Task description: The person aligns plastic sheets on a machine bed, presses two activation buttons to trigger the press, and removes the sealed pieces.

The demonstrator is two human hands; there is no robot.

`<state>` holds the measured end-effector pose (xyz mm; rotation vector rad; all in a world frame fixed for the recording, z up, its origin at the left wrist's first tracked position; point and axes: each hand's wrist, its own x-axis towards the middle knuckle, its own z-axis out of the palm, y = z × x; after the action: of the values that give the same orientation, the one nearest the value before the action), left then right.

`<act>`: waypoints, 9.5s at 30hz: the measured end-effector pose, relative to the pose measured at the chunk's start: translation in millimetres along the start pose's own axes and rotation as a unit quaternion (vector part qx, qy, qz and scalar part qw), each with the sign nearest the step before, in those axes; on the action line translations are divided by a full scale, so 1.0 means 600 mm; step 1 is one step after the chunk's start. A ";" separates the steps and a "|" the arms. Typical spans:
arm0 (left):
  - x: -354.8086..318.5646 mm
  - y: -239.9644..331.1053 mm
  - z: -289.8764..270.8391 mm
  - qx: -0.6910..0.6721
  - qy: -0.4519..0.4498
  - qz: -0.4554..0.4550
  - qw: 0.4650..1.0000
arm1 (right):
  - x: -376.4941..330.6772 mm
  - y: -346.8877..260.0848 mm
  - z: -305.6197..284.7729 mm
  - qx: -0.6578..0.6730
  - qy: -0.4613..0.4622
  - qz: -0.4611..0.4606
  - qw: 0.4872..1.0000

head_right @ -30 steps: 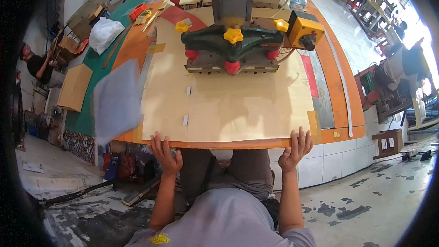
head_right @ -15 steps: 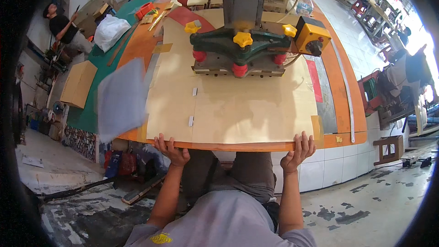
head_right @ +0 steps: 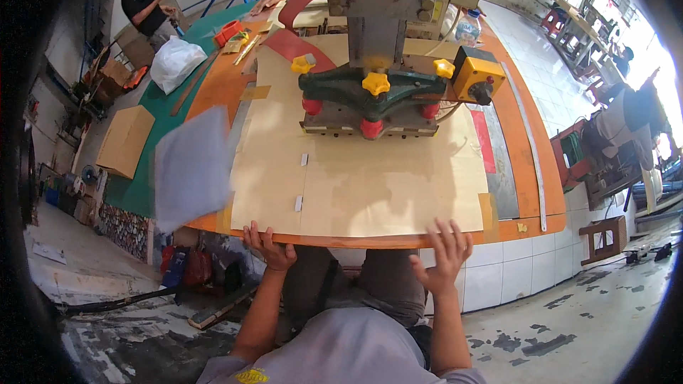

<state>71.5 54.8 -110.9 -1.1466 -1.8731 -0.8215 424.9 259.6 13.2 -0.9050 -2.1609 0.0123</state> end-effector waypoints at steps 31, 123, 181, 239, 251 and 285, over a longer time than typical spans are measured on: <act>0.002 0.012 -0.011 -0.020 -0.024 -0.024 0.999 | 0.128 -0.089 -0.030 0.089 -0.195 -0.127 0.968; 0.003 0.011 -0.014 -0.021 -0.024 -0.011 0.999 | 0.085 -0.083 -0.045 0.092 -0.202 -0.126 0.967; 0.002 0.020 -0.026 -0.025 -0.033 -0.039 0.998 | 0.071 -0.084 -0.052 0.106 -0.239 -0.123 0.957; 0.385 0.126 0.003 -0.602 -0.266 -0.305 0.689 | 0.257 0.096 0.025 0.479 -0.156 0.264 0.823; 0.402 0.170 -0.048 -0.630 -0.241 -0.280 0.683 | 0.234 0.094 0.046 0.485 -0.168 0.267 0.816; 0.437 0.189 -0.058 -0.562 -0.379 -0.254 0.689 | 0.318 -0.052 -0.066 0.437 -0.353 0.160 0.812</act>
<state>108.2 178.1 146.2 -1.9071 -2.4138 -2.3167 347.6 341.7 175.1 -0.7197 -2.1811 1.5991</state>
